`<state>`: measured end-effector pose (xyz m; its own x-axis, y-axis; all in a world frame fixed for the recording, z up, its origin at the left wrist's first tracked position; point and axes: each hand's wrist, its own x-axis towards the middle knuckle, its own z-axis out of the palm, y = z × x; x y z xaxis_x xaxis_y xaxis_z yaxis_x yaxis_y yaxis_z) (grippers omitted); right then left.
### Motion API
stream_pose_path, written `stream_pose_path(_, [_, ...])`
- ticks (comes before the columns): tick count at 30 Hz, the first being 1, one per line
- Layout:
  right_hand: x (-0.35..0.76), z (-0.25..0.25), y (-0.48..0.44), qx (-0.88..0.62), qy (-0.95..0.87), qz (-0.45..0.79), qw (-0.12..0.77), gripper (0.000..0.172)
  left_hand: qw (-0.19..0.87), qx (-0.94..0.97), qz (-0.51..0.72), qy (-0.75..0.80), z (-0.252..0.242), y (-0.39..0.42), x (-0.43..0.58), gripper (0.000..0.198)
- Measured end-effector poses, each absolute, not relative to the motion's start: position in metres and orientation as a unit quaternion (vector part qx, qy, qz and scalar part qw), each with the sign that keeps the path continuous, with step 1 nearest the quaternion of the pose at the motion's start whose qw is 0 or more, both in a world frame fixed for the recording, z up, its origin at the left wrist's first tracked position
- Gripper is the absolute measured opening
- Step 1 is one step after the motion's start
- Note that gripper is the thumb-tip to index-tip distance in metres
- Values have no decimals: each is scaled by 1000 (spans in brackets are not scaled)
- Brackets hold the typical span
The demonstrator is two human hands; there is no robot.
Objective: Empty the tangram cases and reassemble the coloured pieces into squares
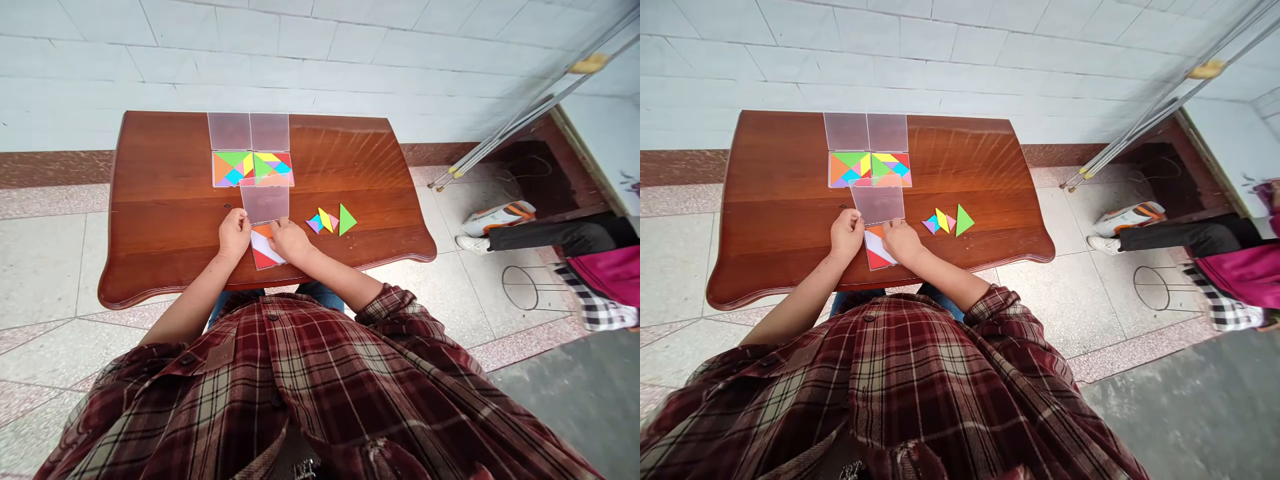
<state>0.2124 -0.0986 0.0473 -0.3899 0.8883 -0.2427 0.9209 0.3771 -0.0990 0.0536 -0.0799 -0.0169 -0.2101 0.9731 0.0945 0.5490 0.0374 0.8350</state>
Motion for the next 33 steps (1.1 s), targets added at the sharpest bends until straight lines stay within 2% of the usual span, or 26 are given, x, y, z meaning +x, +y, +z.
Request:
stream_pose_path(8, [212, 54, -101, 503, 856, -63, 105, 39, 251, 592, 385, 662, -18, -80, 53, 7])
stream_pose_path(17, [226, 50, -84, 462, 884, -58, 33, 32, 245, 591, 388, 664, -15, -81, 53, 8])
stream_pose_path(20, [233, 47, -81, 482, 871, -83, -36, 33, 257, 584, 388, 665, -15, -81, 52, 8])
stream_pose_path(27, [295, 43, -73, 564, 764, -145, -279, 27, 258, 584, 391, 663, -19, -79, 50, 8])
stream_pose_path(33, [366, 27, -67, 669, 592, -215, -394, 18, 259, 578, 389, 669, -16, -79, 50, 8])
